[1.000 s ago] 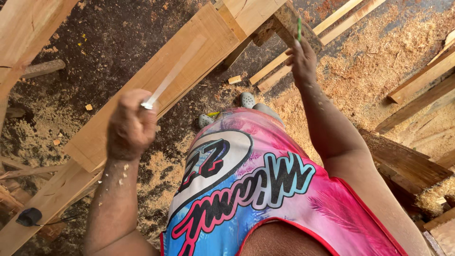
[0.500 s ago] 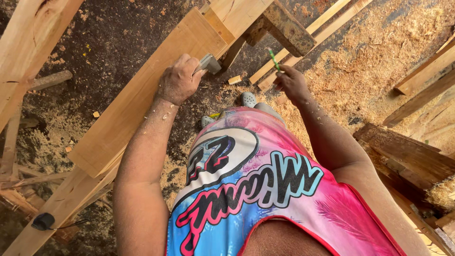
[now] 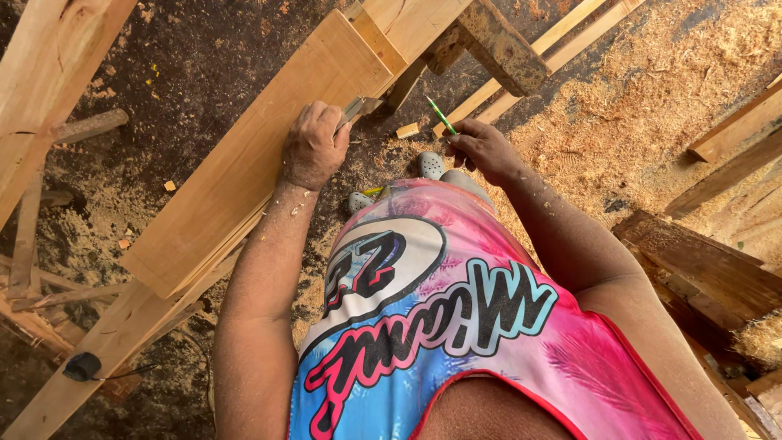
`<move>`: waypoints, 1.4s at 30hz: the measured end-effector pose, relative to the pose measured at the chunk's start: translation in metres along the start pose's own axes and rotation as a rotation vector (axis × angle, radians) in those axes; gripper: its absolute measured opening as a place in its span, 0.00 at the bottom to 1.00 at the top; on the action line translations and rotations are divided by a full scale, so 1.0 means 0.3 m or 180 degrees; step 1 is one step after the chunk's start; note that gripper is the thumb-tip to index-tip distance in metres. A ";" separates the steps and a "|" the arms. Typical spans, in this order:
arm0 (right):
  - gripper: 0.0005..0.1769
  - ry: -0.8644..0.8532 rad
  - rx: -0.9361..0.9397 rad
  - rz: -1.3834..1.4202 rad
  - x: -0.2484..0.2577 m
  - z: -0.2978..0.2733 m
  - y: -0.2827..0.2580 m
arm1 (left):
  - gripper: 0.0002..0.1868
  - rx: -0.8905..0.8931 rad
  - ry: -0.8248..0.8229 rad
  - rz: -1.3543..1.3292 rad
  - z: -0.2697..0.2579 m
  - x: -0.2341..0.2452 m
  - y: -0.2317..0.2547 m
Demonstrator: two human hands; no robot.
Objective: The person marks lines on wood boards using a measuring square and a pencil. They align the square with the edges of multiple wood pieces and draw lines across them.
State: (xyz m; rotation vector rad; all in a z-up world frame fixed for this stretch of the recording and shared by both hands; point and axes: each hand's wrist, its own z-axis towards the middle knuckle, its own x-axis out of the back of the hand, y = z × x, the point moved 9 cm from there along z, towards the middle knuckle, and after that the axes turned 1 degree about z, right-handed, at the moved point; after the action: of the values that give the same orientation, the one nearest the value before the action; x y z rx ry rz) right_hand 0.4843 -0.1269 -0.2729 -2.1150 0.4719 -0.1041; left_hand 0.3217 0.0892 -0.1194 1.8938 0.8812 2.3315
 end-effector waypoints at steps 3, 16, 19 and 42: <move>0.11 0.0073 -0.0012 -0.0090 0.017 0.001 0.002 | 0.11 0.0020 -0.0051 0.0030 0.008 0.005 0.001; 0.14 0.0079 -0.0200 -0.0263 0.023 0.001 0.041 | 0.09 0.0056 -0.0259 0.0320 0.001 -0.025 -0.005; 0.13 0.0022 -0.0132 -0.0155 0.010 0.016 0.043 | 0.09 0.0057 -0.0255 0.0262 0.000 -0.020 -0.006; 0.24 -0.0286 -0.0242 -0.1259 -0.177 0.073 -0.268 | 0.09 0.0049 -0.0110 0.0201 -0.001 -0.017 -0.006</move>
State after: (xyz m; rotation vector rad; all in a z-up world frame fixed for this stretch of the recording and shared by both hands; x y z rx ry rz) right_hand 0.4644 -0.0505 -0.2136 -2.2533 -0.0004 -0.2190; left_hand 0.3221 0.0889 -0.1247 1.9905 0.8511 2.3253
